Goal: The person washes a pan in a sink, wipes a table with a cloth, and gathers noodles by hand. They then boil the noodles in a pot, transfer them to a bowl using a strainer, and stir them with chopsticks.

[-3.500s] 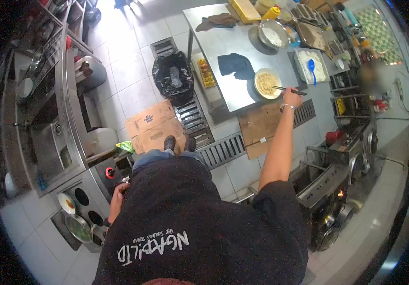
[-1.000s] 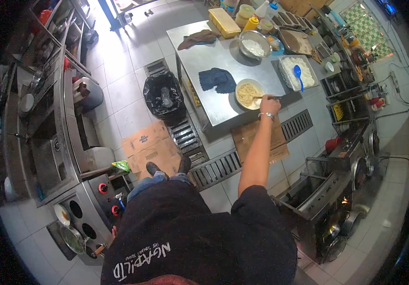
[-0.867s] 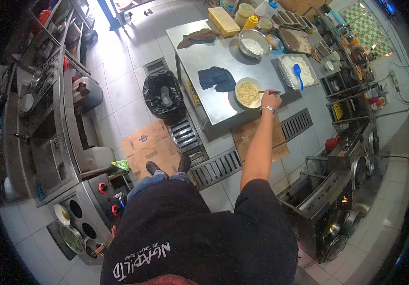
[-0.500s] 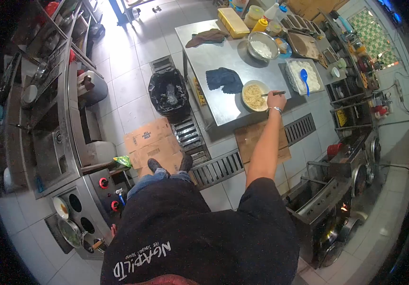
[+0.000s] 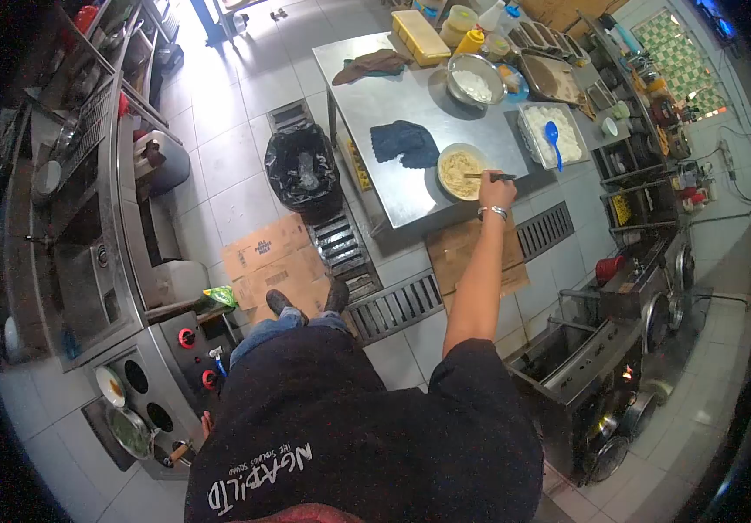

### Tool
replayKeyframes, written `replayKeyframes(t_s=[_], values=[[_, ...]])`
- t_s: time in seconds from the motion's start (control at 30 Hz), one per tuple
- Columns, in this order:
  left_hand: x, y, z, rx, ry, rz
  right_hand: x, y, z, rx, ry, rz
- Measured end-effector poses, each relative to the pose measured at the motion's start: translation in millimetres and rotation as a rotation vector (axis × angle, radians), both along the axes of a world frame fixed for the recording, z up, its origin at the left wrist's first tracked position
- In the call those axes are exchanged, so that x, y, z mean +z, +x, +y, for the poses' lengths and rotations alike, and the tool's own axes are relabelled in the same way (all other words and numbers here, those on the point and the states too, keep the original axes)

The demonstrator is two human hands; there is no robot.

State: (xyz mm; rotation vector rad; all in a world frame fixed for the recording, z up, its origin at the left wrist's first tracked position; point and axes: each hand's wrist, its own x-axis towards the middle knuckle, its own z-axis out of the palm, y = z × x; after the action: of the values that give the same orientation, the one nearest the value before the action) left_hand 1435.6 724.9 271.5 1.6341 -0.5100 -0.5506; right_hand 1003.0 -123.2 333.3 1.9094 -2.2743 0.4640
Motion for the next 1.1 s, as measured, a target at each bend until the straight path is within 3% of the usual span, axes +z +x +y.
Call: replayKeyframes(t_s=[0.1,0.13,0.17,0.23,0.37,0.43,0.47,0.5,0.6,0.67,0.7,0.77,0.83,0.9,0.97,1.03,1.1], values=[[41.5,-8.4,-51.2,0.001,0.003,-0.074,0.7,-8.8,7.2,0.038,0.07,-0.156],[51.9,-5.9,-61.9,-0.04,0.004,-0.11,16.8,6.3,20.3,0.151,0.029,-0.566],[61.9,-3.3,-70.0,-0.081,0.007,-0.147,12.8,4.4,22.9,0.148,0.037,-0.566],[80.6,-2.6,-84.7,-0.155,0.015,-0.221,1.4,-2.1,22.6,0.179,-0.022,0.07],[103.8,-13.7,-112.1,-0.114,-0.002,-0.211,29.0,-0.7,34.7,0.07,-0.14,0.031],[95.8,-11.8,-113.0,-0.103,0.002,-0.176,10.3,-9.7,23.2,0.028,-0.202,-0.008],[95.5,-10.6,-105.7,-0.092,0.014,-0.164,-9.4,-15.6,15.8,0.069,-0.226,0.165],[96.7,-9.4,-97.2,-0.078,0.021,-0.154,-72.4,-45.4,-16.9,0.083,-0.145,-0.129],[96.1,-11.6,-99.9,-0.134,-0.138,-0.186,19.0,19.2,24.9,0.176,-0.022,0.075],[116.3,-25.7,-112.0,-0.037,-0.019,-0.137,53.0,40.7,42.7,0.08,-0.26,-0.317],[123.3,-29.5,-117.4,0.051,0.104,-0.094,48.2,33.5,37.9,0.075,-0.265,-0.308],[120.0,-30.4,-122.1,0.059,0.062,-0.093,28.2,22.5,23.1,0.07,-0.143,-0.004],[105.4,-22.4,-109.8,0.088,0.03,-0.105,14.1,24.6,13.9,0.132,-0.114,0.022],[72.0,-3.6,-71.7,-0.149,-0.11,-0.163,-27.3,12.4,-12.4,0.123,-0.038,0.137],[83.7,-8.9,-71.5,-0.137,-0.045,-0.163,-47.0,11.3,-21.8,0.214,-0.24,-0.165],[87.3,-8.1,-62.0,-0.144,0.013,-0.152,-5.4,29.6,-2.0,0.188,-0.117,-0.203],[47.9,10.1,-28.3,-0.21,-0.059,-0.028,18.6,27.3,10.4,0.192,-0.127,-0.226]])
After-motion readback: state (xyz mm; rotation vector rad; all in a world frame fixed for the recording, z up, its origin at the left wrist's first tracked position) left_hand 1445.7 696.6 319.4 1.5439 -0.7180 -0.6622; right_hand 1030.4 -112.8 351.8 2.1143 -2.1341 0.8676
